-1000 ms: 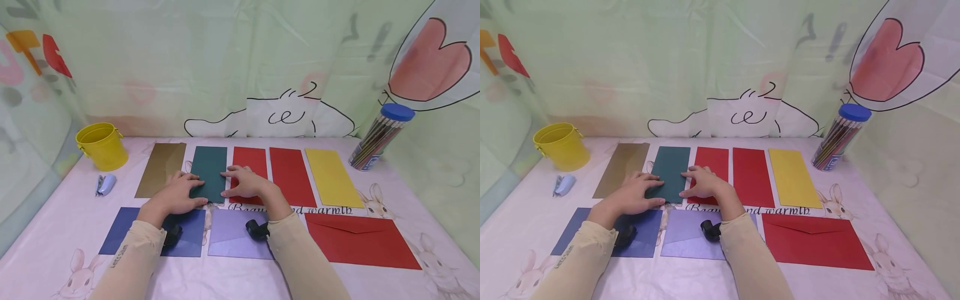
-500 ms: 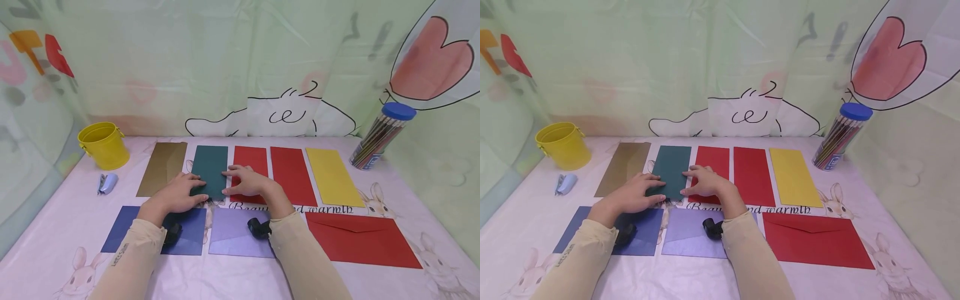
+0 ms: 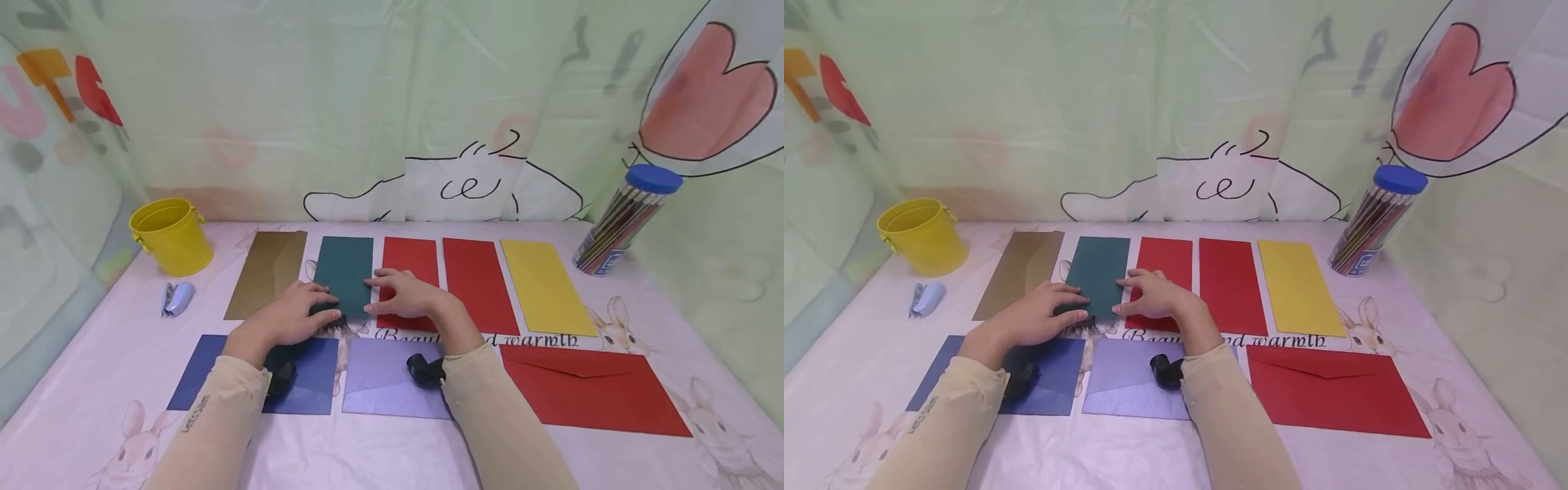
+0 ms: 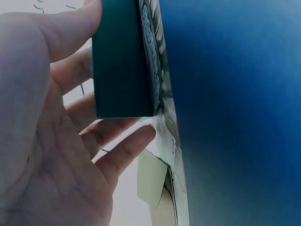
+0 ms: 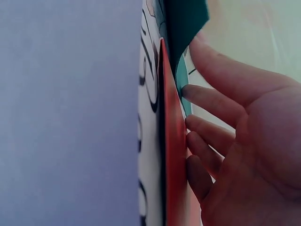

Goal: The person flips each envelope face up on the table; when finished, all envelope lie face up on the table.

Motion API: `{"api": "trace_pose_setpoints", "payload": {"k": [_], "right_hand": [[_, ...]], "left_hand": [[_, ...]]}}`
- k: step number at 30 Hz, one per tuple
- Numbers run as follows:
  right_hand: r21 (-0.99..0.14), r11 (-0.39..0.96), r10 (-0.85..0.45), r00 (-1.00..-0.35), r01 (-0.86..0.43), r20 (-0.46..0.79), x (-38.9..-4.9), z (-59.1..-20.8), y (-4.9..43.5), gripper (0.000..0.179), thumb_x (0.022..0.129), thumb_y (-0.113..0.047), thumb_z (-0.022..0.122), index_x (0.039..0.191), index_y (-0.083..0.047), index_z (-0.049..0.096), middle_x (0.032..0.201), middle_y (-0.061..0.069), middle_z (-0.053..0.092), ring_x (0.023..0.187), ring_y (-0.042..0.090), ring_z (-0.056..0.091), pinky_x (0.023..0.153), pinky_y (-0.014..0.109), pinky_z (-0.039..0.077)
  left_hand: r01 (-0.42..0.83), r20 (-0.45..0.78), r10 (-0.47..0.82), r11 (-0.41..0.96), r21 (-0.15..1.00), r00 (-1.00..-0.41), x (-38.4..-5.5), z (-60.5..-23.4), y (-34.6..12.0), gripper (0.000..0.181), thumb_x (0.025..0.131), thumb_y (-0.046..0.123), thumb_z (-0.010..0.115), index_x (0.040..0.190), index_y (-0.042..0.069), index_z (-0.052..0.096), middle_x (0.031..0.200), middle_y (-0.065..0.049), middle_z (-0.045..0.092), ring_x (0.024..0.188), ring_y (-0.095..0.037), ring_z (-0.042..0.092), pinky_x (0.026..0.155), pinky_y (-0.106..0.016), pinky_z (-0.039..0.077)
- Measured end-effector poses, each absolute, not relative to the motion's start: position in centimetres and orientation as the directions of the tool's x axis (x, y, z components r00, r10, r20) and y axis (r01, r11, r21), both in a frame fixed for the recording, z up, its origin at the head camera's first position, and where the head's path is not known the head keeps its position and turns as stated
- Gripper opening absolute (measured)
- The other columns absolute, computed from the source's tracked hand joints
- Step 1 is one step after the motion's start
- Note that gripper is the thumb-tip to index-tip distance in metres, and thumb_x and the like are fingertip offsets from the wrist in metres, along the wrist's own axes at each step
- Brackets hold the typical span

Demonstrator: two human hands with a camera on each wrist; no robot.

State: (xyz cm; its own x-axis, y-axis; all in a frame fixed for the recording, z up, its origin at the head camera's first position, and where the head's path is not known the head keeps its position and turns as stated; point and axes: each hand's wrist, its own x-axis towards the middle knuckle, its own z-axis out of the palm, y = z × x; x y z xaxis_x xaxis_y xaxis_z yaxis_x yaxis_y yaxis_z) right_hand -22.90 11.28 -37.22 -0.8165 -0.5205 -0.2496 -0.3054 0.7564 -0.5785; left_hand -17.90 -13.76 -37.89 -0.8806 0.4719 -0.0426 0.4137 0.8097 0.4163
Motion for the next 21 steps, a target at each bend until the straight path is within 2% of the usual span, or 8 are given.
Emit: {"api": "trace_pose_setpoints", "payload": {"k": [5, 8, 11, 13, 16, 19, 21], "right_hand": [[-0.598, 0.739, -0.539, -0.806, -0.311, -0.246, -23.2, -37.5, 11.6, 0.065, 0.093, -0.040, 0.070, 0.152, -0.020, 0.049, 0.162, 0.007, 0.029, 0.147, 0.036, 0.021, 0.108, 0.056, 0.037], [-0.598, 0.736, -0.543, -0.804, -0.317, -0.241, -23.3, -37.6, 11.7, 0.062, 0.095, -0.038, 0.067, 0.151, -0.021, 0.049, 0.162, 0.007, 0.029, 0.146, 0.036, 0.022, 0.108, 0.056, 0.038], [-0.594, 0.739, -0.541, -0.805, -0.317, -0.243, -23.3, -37.6, 11.8, 0.064, 0.093, -0.035, 0.071, 0.152, -0.024, 0.048, 0.161, 0.007, 0.030, 0.147, 0.036, 0.022, 0.107, 0.056, 0.038], [-0.593, 0.743, -0.532, -0.811, -0.310, -0.243, -23.3, -37.6, 11.8, 0.067, 0.091, -0.033, 0.074, 0.152, -0.025, 0.048, 0.160, 0.007, 0.032, 0.146, 0.036, 0.023, 0.107, 0.057, 0.038], [-0.601, 0.746, -0.512, -0.825, -0.289, -0.239, -23.2, -37.6, 11.8, 0.073, 0.088, -0.034, 0.078, 0.153, -0.028, 0.045, 0.158, 0.008, 0.035, 0.145, 0.034, 0.026, 0.107, 0.058, 0.038], [-0.613, 0.741, -0.497, -0.838, -0.274, -0.226, -23.3, -37.6, 11.8, 0.082, 0.085, -0.033, 0.080, 0.156, -0.029, 0.040, 0.156, 0.008, 0.037, 0.143, 0.032, 0.030, 0.105, 0.057, 0.040], [-0.624, 0.738, -0.486, -0.844, -0.258, -0.225, -23.3, -37.6, 11.7, 0.089, 0.083, -0.033, 0.082, 0.158, -0.031, 0.034, 0.156, 0.008, 0.037, 0.143, 0.032, 0.030, 0.104, 0.057, 0.041]], "left_hand": [[0.462, 0.031, 0.500, 0.771, 0.439, -0.865, -18.2, -37.8, -13.9, 0.033, 0.105, 0.030, 0.054, 0.125, 0.010, 0.072, 0.124, -0.008, 0.068, 0.121, -0.033, 0.057, 0.106, -0.053, 0.040], [0.461, 0.080, 0.477, 0.771, 0.440, -0.875, -18.3, -37.7, -13.8, 0.032, 0.106, 0.026, 0.053, 0.125, 0.009, 0.071, 0.119, -0.007, 0.070, 0.115, -0.030, 0.063, 0.102, -0.051, 0.044], [0.421, 0.114, 0.416, 0.793, 0.440, -0.902, -18.3, -37.6, -13.8, 0.033, 0.107, 0.025, 0.051, 0.134, 0.012, 0.064, 0.122, -0.011, 0.069, 0.114, -0.032, 0.064, 0.100, -0.052, 0.046], [0.393, 0.127, 0.378, 0.803, 0.448, -0.917, -18.3, -37.4, -13.8, 0.039, 0.108, 0.024, 0.049, 0.145, 0.015, 0.054, 0.128, -0.015, 0.066, 0.117, -0.034, 0.063, 0.100, -0.054, 0.046], [0.368, 0.134, 0.348, 0.797, 0.479, -0.928, -18.3, -37.2, -13.8, 0.052, 0.108, 0.021, 0.048, 0.158, 0.025, 0.034, 0.141, -0.016, 0.057, 0.125, -0.036, 0.058, 0.102, -0.055, 0.044], [0.376, 0.153, 0.348, 0.772, 0.513, -0.925, -18.2, -36.9, -13.7, 0.062, 0.107, 0.016, 0.048, 0.160, 0.037, 0.023, 0.152, -0.011, 0.046, 0.134, -0.036, 0.049, 0.106, -0.055, 0.040], [0.394, 0.181, 0.353, 0.757, 0.521, -0.918, -18.1, -36.8, -13.7, 0.064, 0.106, 0.012, 0.047, 0.160, 0.039, 0.024, 0.151, -0.010, 0.046, 0.135, -0.035, 0.047, 0.106, -0.055, 0.040]]}}
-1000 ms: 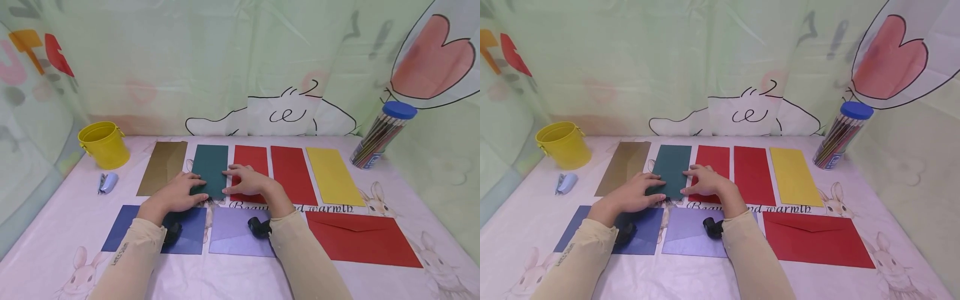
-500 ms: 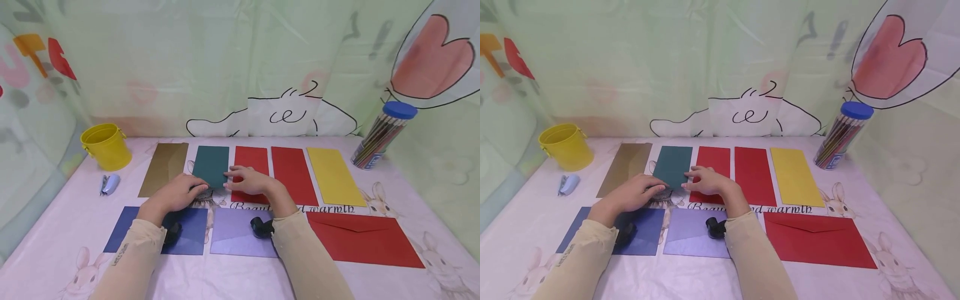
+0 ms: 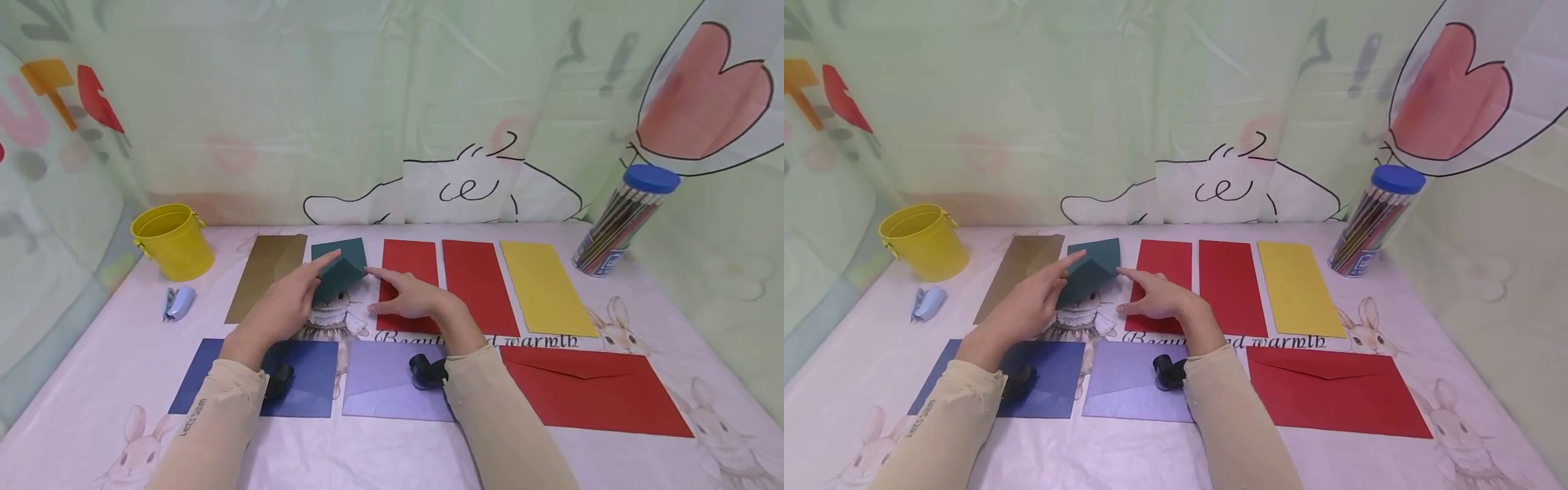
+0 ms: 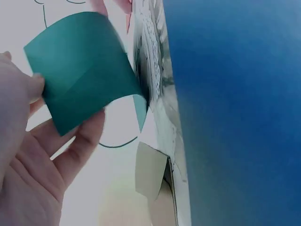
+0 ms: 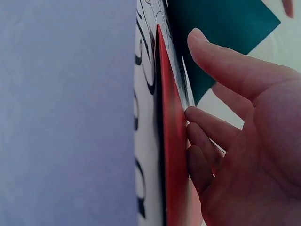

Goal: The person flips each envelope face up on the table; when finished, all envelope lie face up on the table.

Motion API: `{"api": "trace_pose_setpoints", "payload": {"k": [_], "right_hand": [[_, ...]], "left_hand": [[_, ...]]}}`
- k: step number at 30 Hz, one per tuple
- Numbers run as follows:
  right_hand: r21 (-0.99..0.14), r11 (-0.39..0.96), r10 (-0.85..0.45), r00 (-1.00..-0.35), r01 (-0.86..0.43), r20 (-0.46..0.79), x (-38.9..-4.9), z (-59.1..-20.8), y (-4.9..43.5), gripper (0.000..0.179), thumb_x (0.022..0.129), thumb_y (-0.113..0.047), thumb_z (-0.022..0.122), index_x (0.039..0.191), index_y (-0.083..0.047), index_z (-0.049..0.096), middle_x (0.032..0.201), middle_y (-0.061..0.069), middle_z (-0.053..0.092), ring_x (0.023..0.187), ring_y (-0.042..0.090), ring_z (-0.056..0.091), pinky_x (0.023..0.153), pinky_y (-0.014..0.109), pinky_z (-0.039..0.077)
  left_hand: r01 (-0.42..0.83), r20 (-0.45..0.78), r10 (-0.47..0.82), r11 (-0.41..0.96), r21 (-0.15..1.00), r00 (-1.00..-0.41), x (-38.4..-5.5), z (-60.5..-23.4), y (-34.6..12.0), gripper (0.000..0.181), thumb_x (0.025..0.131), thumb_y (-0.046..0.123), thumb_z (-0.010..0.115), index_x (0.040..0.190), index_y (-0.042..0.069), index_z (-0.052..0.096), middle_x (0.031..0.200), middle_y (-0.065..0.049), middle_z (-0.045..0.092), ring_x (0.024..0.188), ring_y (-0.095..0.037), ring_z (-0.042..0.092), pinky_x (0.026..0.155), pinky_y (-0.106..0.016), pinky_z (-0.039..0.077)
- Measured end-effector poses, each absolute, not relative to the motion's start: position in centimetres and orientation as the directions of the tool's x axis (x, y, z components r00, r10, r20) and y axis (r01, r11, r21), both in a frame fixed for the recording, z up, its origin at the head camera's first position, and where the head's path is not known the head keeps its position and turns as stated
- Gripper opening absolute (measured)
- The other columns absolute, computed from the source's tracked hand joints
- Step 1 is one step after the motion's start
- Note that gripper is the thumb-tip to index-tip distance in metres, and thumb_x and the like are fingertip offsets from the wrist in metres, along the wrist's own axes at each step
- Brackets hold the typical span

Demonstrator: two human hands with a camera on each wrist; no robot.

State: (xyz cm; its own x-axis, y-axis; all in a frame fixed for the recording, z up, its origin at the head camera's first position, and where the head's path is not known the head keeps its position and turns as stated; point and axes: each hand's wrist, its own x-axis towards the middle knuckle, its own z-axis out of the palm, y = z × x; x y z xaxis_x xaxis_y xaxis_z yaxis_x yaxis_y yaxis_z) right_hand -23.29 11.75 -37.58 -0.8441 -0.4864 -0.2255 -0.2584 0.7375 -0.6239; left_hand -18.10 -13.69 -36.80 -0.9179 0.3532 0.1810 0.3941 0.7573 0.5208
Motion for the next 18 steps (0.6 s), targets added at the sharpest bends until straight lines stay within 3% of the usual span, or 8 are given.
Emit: {"api": "trace_pose_setpoints", "payload": {"k": [3, 6, 10, 18], "right_hand": [[-0.632, 0.739, -0.471, -0.850, -0.232, -0.238, -23.31, -37.57, 11.64, 0.096, 0.083, -0.035, 0.082, 0.161, -0.032, 0.027, 0.158, 0.007, 0.035, 0.144, 0.033, 0.027, 0.105, 0.057, 0.040], [-0.626, 0.750, -0.457, -0.852, -0.214, -0.256, -23.33, -37.53, 11.53, 0.098, 0.083, -0.040, 0.080, 0.161, -0.036, 0.022, 0.160, 0.007, 0.032, 0.147, 0.034, 0.022, 0.108, 0.058, 0.036], [-0.616, 0.755, -0.464, -0.847, -0.225, -0.258, -23.31, -37.40, 11.38, 0.096, 0.086, -0.043, 0.077, 0.161, -0.039, 0.017, 0.163, 0.007, 0.027, 0.148, 0.036, 0.019, 0.111, 0.060, 0.031], [-0.601, 0.755, -0.484, -0.840, -0.261, -0.244, -23.10, -37.23, 11.12, 0.094, 0.089, -0.047, 0.072, 0.161, -0.040, 0.013, 0.163, 0.006, 0.027, 0.147, 0.036, 0.019, 0.111, 0.061, 0.031]], "left_hand": [[0.438, 0.252, 0.358, 0.733, 0.520, -0.899, -18.02, -36.69, -13.80, 0.063, 0.104, 0.004, 0.046, 0.157, 0.034, 0.034, 0.134, -0.013, 0.053, 0.122, -0.033, 0.054, 0.101, -0.051, 0.046], [0.478, 0.335, 0.346, 0.706, 0.523, -0.876, -18.00, -36.62, -14.01, 0.057, 0.100, -0.001, 0.047, 0.152, 0.023, 0.045, 0.117, -0.013, 0.053, 0.100, -0.028, 0.056, 0.087, -0.044, 0.054], [0.506, 0.398, 0.321, 0.651, 0.566, -0.859, -17.90, -36.36, -14.20, 0.051, 0.096, -0.002, 0.052, 0.146, 0.011, 0.053, 0.117, -0.014, 0.053, 0.089, -0.024, 0.058, 0.079, -0.041, 0.055], [0.490, 0.414, 0.271, 0.585, 0.646, -0.869, -17.71, -35.90, -14.08, 0.059, 0.090, -0.002, 0.066, 0.146, 0.010, 0.052, 0.120, -0.014, 0.052, 0.089, -0.027, 0.070, 0.081, -0.046, 0.058]]}}
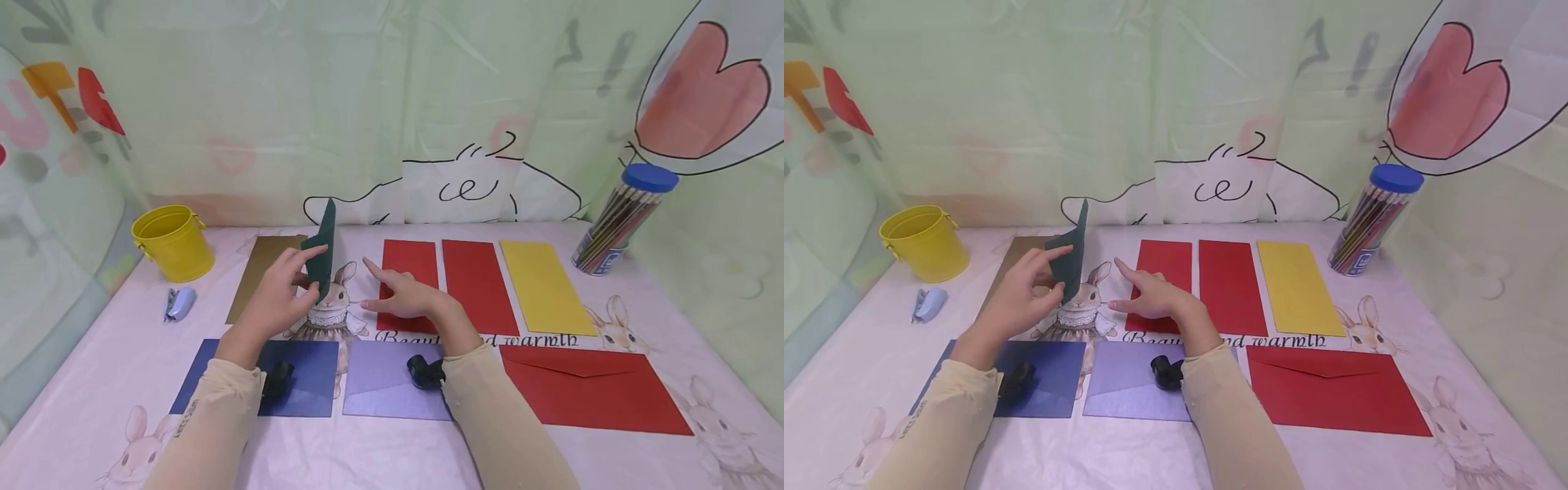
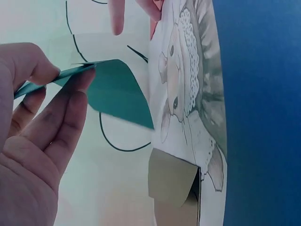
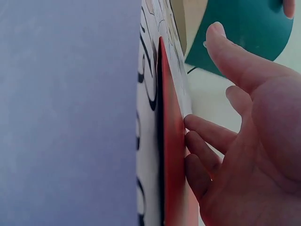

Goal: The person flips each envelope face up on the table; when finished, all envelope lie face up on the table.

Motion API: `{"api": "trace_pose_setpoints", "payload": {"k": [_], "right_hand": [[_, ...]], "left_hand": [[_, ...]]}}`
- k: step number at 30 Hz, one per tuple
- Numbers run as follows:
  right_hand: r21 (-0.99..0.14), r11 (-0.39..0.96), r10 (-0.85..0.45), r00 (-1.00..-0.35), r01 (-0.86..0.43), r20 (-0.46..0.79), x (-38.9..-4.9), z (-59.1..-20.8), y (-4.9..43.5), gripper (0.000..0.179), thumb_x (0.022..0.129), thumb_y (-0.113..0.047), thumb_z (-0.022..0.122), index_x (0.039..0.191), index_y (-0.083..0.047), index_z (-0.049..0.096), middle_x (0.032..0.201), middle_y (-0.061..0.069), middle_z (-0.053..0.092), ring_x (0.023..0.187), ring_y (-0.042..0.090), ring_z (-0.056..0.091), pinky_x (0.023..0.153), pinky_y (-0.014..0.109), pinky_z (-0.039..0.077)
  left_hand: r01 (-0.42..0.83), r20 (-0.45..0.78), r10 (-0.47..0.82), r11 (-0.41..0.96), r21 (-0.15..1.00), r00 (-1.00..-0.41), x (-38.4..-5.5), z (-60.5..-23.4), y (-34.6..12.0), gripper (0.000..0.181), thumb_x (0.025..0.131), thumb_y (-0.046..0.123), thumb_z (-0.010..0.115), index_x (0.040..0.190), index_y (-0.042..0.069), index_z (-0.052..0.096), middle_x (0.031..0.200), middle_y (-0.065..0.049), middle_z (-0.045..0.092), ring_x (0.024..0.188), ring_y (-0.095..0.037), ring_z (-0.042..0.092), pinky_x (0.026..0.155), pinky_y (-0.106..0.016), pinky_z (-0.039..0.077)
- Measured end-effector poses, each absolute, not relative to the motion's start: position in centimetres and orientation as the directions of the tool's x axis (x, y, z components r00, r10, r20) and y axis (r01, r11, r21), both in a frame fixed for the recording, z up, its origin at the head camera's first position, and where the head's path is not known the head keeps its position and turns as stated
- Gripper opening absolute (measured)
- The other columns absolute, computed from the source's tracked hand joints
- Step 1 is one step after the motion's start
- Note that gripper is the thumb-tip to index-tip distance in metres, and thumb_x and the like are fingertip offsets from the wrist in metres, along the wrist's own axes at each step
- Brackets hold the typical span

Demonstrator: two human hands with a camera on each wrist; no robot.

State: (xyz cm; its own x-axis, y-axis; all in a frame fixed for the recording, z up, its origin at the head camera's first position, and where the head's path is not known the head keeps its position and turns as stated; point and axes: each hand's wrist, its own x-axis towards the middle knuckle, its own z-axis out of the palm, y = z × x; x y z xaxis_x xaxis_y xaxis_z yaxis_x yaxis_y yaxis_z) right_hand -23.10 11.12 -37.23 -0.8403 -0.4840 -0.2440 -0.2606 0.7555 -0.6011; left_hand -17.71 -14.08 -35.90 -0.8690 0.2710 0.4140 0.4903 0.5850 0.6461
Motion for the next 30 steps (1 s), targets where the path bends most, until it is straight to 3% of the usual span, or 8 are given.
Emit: {"api": "trace_pose_setpoints", "payload": {"k": [6, 13, 20, 24, 30], "right_hand": [[-0.592, 0.761, -0.482, -0.842, -0.265, -0.244, -23.16, -37.35, 11.08, 0.093, 0.090, -0.048, 0.071, 0.162, -0.039, 0.014, 0.162, 0.006, 0.027, 0.145, 0.034, 0.022, 0.109, 0.059, 0.034], [-0.587, 0.758, -0.498, -0.834, -0.285, -0.238, -23.16, -37.24, 11.01, 0.092, 0.092, -0.047, 0.069, 0.162, -0.037, 0.011, 0.163, 0.007, 0.025, 0.144, 0.036, 0.022, 0.109, 0.061, 0.034], [-0.565, 0.771, -0.494, -0.837, -0.295, -0.237, -22.99, -37.25, 10.93, 0.089, 0.092, -0.049, 0.067, 0.162, -0.037, 0.013, 0.163, 0.009, 0.024, 0.145, 0.037, 0.020, 0.109, 0.063, 0.031], [-0.545, 0.776, -0.504, -0.832, -0.317, -0.233, -22.83, -37.34, 10.79, 0.087, 0.093, -0.051, 0.065, 0.162, -0.034, 0.015, 0.163, 0.009, 0.024, 0.146, 0.039, 0.020, 0.110, 0.066, 0.028], [-0.520, 0.782, -0.512, -0.830, -0.344, -0.222, -22.65, -37.41, 10.44, 0.089, 0.089, -0.046, 0.071, 0.162, -0.030, 0.023, 0.161, 0.012, 0.026, 0.145, 0.038, 0.021, 0.111, 0.066, 0.025]], "left_hand": [[0.504, 0.463, 0.221, 0.528, 0.683, -0.858, -17.84, -35.69, -13.90, 0.066, 0.085, -0.008, 0.072, 0.146, 0.006, 0.050, 0.118, -0.017, 0.051, 0.086, -0.030, 0.072, 0.076, -0.048, 0.059], [0.424, 0.377, 0.200, 0.512, 0.747, -0.904, -17.93, -35.68, -13.75, 0.078, 0.081, -0.005, 0.079, 0.150, 0.005, 0.044, 0.129, -0.018, 0.046, 0.087, -0.031, 0.072, 0.079, -0.045, 0.058], [0.395, 0.323, 0.230, 0.582, 0.711, -0.918, -17.72, -35.75, -14.09, 0.058, 0.082, 0.011, 0.085, 0.135, 0.004, 0.063, 0.122, -0.013, 0.058, 0.083, -0.024, 0.070, 0.078, -0.038, 0.059], [0.337, 0.224, 0.253, 0.648, 0.683, -0.941, -17.50, -35.73, -14.37, 0.050, 0.085, 0.020, 0.083, 0.131, 0.007, 0.067, 0.121, -0.013, 0.064, 0.083, -0.022, 0.067, 0.073, -0.034, 0.058], [0.251, 0.050, 0.289, 0.716, 0.652, -0.956, -17.61, -35.78, -14.50, 0.054, 0.086, 0.029, 0.082, 0.134, 0.010, 0.066, 0.114, -0.013, 0.067, 0.088, -0.025, 0.064, 0.069, -0.033, 0.055]]}}
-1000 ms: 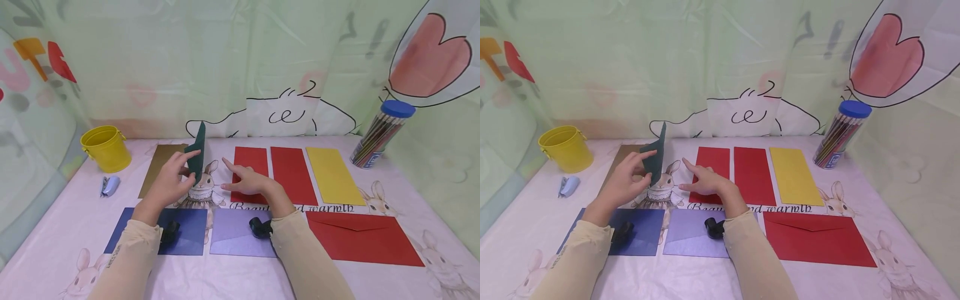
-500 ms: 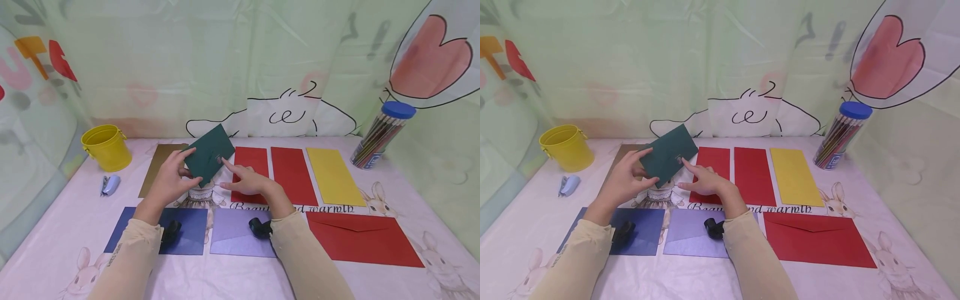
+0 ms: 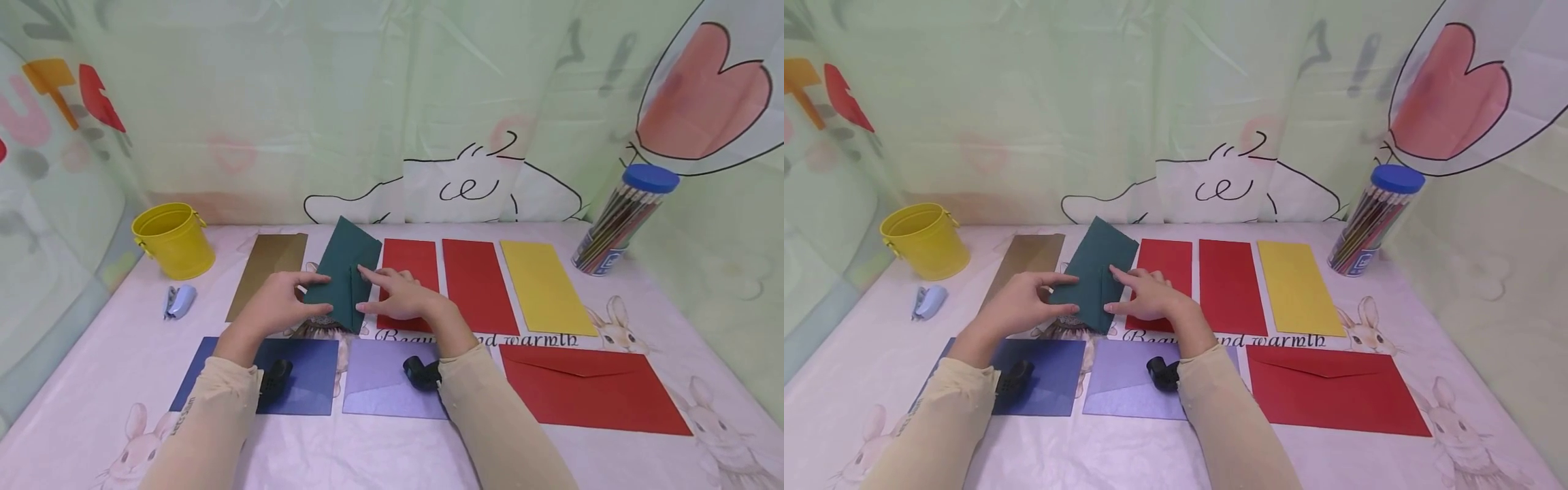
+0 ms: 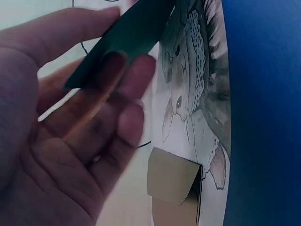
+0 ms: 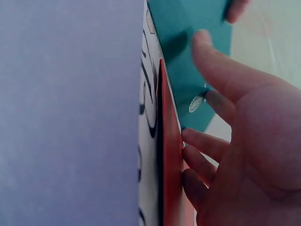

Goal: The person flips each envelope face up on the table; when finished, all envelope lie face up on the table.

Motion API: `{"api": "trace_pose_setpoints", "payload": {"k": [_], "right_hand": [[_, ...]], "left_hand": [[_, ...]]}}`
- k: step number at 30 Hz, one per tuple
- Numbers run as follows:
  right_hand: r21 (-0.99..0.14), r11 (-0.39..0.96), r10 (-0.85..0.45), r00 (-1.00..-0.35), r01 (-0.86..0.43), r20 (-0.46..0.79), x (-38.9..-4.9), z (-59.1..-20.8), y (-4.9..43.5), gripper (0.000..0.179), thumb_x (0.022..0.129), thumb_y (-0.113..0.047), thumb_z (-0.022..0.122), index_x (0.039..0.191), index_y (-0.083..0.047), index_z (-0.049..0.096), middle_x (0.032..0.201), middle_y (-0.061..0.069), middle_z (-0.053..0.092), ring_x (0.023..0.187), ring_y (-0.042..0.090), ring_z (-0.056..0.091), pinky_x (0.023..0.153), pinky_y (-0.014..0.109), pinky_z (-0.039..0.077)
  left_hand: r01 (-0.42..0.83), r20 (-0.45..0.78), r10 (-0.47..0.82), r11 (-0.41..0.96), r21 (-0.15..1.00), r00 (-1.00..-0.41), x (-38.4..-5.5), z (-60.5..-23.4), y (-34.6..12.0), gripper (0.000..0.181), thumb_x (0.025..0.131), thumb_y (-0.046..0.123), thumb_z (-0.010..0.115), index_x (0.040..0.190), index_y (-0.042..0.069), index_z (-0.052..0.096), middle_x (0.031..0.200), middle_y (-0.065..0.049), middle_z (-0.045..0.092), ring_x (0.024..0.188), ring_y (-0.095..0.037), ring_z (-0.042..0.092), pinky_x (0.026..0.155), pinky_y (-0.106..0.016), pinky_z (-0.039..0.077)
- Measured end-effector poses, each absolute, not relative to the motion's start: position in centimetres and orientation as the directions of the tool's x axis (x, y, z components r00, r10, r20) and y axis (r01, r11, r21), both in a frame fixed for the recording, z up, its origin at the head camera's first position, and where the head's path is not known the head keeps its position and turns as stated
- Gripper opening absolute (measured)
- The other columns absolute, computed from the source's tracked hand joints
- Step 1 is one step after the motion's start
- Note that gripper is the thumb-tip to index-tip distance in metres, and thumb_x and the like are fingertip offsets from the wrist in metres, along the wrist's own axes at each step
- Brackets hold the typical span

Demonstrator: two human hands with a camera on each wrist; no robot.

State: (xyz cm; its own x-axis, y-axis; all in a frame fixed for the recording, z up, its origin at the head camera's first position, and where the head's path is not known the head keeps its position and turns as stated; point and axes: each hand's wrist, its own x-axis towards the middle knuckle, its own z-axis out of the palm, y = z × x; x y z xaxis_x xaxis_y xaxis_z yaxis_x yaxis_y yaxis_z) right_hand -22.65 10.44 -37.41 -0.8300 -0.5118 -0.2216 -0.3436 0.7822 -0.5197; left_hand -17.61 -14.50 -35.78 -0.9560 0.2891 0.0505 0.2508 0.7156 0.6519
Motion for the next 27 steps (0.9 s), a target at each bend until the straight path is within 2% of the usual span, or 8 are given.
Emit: {"api": "trace_pose_setpoints", "payload": {"k": [3, 8, 11, 13, 15, 18, 22, 27], "right_hand": [[-0.512, 0.785, -0.511, -0.833, -0.350, -0.213, -22.6, -37.4, 10.3, 0.088, 0.087, -0.043, 0.075, 0.161, -0.029, 0.028, 0.160, 0.012, 0.028, 0.143, 0.036, 0.024, 0.110, 0.063, 0.030], [-0.500, 0.788, -0.510, -0.835, -0.359, -0.205, -22.5, -37.6, 10.3, 0.084, 0.086, -0.041, 0.077, 0.158, -0.026, 0.036, 0.160, 0.011, 0.030, 0.142, 0.036, 0.026, 0.109, 0.062, 0.032], [-0.488, 0.791, -0.513, -0.834, -0.369, -0.200, -22.5, -37.7, 10.2, 0.083, 0.086, -0.041, 0.078, 0.157, -0.025, 0.039, 0.160, 0.011, 0.030, 0.142, 0.036, 0.026, 0.109, 0.061, 0.031], [-0.482, 0.793, -0.513, -0.836, -0.373, -0.197, -22.5, -37.7, 10.3, 0.081, 0.086, -0.041, 0.078, 0.156, -0.025, 0.041, 0.160, 0.011, 0.030, 0.142, 0.036, 0.026, 0.110, 0.061, 0.031], [-0.476, 0.796, -0.510, -0.837, -0.374, -0.197, -22.5, -37.7, 10.3, 0.080, 0.085, -0.041, 0.078, 0.155, -0.025, 0.042, 0.160, 0.011, 0.029, 0.142, 0.036, 0.025, 0.110, 0.061, 0.031], [-0.465, 0.804, -0.503, -0.841, -0.371, -0.198, -22.5, -37.8, 10.2, 0.080, 0.085, -0.042, 0.078, 0.155, -0.026, 0.043, 0.160, 0.010, 0.028, 0.143, 0.036, 0.025, 0.110, 0.060, 0.031], [-0.455, 0.811, -0.493, -0.847, -0.367, -0.196, -22.5, -37.9, 10.2, 0.080, 0.084, -0.042, 0.079, 0.154, -0.026, 0.044, 0.161, 0.010, 0.028, 0.143, 0.036, 0.025, 0.109, 0.060, 0.033], [-0.450, 0.812, -0.494, -0.848, -0.371, -0.193, -22.7, -37.8, 10.1, 0.081, 0.084, -0.041, 0.080, 0.154, -0.025, 0.044, 0.160, 0.011, 0.030, 0.143, 0.036, 0.025, 0.111, 0.060, 0.030]], "left_hand": [[0.246, 0.010, 0.305, 0.748, 0.616, -0.952, -17.8, -36.0, -14.5, 0.059, 0.084, 0.033, 0.083, 0.135, 0.011, 0.065, 0.102, -0.010, 0.066, 0.089, -0.026, 0.061, 0.069, -0.034, 0.053], [0.249, -0.048, 0.329, 0.795, 0.554, -0.943, -18.1, -36.6, -14.5, 0.065, 0.083, 0.039, 0.082, 0.137, 0.010, 0.062, 0.083, -0.007, 0.059, 0.073, -0.021, 0.055, 0.063, -0.034, 0.046], [0.240, -0.089, 0.335, 0.815, 0.528, -0.938, -18.1, -37.1, -14.5, 0.066, 0.084, 0.042, 0.081, 0.139, 0.010, 0.061, 0.077, -0.005, 0.056, 0.067, -0.019, 0.053, 0.060, -0.032, 0.045], [0.241, -0.108, 0.337, 0.828, 0.506, -0.935, -18.1, -37.3, -14.4, 0.068, 0.085, 0.044, 0.079, 0.141, 0.010, 0.060, 0.077, -0.003, 0.057, 0.068, -0.018, 0.054, 0.062, -0.032, 0.046], [0.231, -0.127, 0.330, 0.842, 0.488, -0.935, -18.1, -37.5, -14.2, 0.068, 0.086, 0.046, 0.077, 0.141, 0.012, 0.060, 0.081, -0.004, 0.061, 0.073, -0.019, 0.057, 0.066, -0.034, 0.050], [0.232, -0.133, 0.324, 0.859, 0.457, -0.937, -18.0, -37.5, -14.0, 0.065, 0.088, 0.048, 0.074, 0.141, 0.011, 0.061, 0.102, -0.011, 0.070, 0.091, -0.025, 0.063, 0.079, -0.042, 0.054], [0.220, -0.129, 0.298, 0.880, 0.421, -0.946, -17.7, -37.2, -13.5, 0.060, 0.091, 0.048, 0.070, 0.139, 0.012, 0.063, 0.128, -0.017, 0.066, 0.108, -0.031, 0.063, 0.089, -0.050, 0.053], [0.197, -0.128, 0.261, 0.906, 0.374, -0.957, -17.6, -37.1, -13.3, 0.058, 0.092, 0.049, 0.069, 0.140, 0.016, 0.063, 0.131, -0.019, 0.064, 0.107, -0.034, 0.064, 0.087, -0.051, 0.053]]}}
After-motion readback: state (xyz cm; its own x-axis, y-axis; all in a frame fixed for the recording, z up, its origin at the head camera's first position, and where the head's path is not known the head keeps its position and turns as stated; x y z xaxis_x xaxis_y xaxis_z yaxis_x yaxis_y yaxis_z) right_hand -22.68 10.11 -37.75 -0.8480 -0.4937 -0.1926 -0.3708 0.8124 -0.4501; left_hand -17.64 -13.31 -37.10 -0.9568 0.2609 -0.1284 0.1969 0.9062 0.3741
